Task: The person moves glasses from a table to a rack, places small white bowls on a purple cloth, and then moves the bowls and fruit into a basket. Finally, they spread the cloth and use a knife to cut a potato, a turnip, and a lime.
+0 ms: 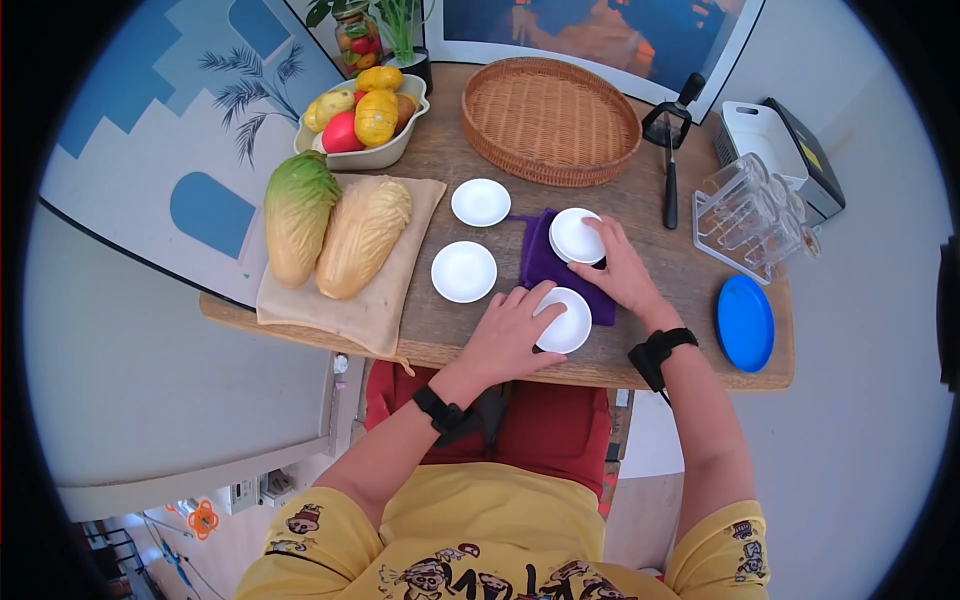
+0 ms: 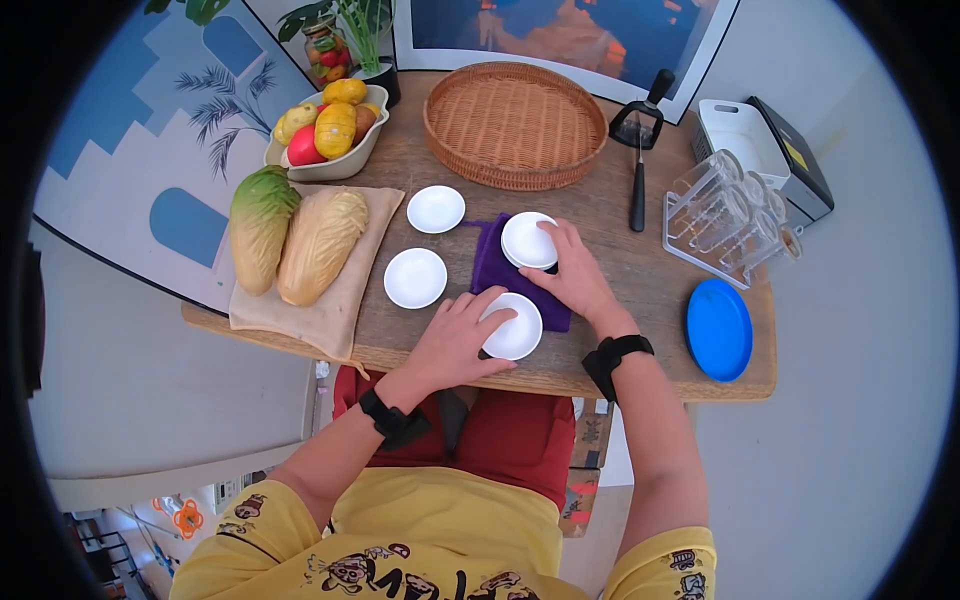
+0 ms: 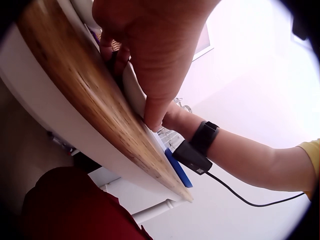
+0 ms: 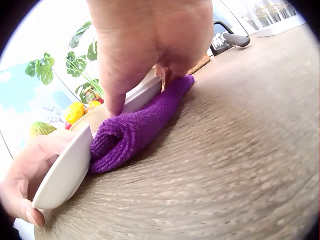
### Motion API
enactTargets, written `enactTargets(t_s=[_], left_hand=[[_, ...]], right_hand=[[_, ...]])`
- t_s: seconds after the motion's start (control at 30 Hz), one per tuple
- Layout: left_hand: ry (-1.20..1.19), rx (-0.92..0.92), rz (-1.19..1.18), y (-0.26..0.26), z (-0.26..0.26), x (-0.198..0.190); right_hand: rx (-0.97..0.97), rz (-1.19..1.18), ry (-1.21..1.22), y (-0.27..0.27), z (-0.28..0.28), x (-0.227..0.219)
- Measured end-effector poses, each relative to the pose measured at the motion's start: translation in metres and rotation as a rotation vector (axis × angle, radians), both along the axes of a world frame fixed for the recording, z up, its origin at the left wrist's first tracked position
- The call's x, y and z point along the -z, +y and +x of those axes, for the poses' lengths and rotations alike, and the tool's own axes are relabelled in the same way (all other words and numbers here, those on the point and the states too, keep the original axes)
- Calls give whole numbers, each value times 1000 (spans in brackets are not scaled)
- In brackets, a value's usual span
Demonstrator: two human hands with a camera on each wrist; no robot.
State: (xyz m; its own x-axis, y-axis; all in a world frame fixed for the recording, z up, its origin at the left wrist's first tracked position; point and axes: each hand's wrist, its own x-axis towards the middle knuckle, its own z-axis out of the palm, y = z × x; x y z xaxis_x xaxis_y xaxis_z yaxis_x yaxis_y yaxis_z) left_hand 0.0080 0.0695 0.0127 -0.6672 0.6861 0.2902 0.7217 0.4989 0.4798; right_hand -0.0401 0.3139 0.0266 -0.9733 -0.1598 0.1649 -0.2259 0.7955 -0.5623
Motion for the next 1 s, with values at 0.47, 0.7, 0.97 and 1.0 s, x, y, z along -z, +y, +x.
enactTargets(t_s=[0.47,0.7,0.97,1.0], left_hand=[[93,8,90,-7,1,10],[156,-31,59,-6,3,11],[195,-34,27,-6,4,10],[148,-21,33,-6,3,12]], right_hand=[[78,162,41,-21,-4,-8],[3,147,-60,-5,-14,-16],[17,182,-110,-9,-13,-22],[25,172,-109,-9,-12,-22]])
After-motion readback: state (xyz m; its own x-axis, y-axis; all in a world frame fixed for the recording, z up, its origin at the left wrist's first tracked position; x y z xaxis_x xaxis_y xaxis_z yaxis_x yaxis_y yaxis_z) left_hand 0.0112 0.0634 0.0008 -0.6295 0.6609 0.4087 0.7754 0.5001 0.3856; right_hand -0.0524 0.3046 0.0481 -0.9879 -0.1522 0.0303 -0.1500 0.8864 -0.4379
